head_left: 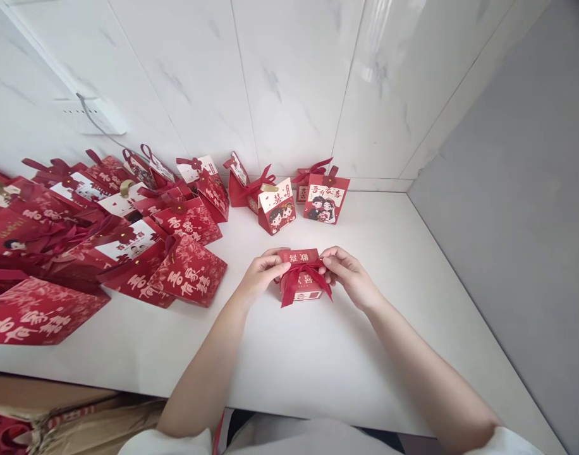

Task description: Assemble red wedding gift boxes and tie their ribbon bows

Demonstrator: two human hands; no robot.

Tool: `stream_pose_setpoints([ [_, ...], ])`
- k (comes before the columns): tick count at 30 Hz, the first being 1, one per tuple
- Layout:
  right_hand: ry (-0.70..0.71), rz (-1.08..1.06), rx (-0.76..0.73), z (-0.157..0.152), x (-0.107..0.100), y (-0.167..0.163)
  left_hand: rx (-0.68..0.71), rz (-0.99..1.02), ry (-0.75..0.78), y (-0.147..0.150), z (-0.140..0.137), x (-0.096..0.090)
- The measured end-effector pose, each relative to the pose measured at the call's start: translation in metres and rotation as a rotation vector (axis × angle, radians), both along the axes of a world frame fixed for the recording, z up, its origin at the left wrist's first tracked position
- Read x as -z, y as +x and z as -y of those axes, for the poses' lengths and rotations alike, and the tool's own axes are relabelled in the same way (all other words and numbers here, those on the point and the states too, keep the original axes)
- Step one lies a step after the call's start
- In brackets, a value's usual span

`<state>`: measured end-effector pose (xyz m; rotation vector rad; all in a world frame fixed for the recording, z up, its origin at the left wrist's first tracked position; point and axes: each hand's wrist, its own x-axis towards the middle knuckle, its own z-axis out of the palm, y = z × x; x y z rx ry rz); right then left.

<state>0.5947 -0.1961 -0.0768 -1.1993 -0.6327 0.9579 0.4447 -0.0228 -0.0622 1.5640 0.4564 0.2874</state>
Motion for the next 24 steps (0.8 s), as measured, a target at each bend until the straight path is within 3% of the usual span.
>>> stream_pose_setpoints([
  [9,0.027,0.08,-0.002,-0.008,-0.018,0.004,-0.08,0.079,0.037,0.001,0.003,0.0],
  [18,0.078,0.078,-0.018,-0.017,-0.015,0.008,-0.045,0.112,0.122,-0.005,-0.001,-0.013],
  [24,0.112,0.107,-0.027,-0.018,-0.024,0.008,-0.084,0.209,0.001,-0.004,-0.001,-0.01],
])
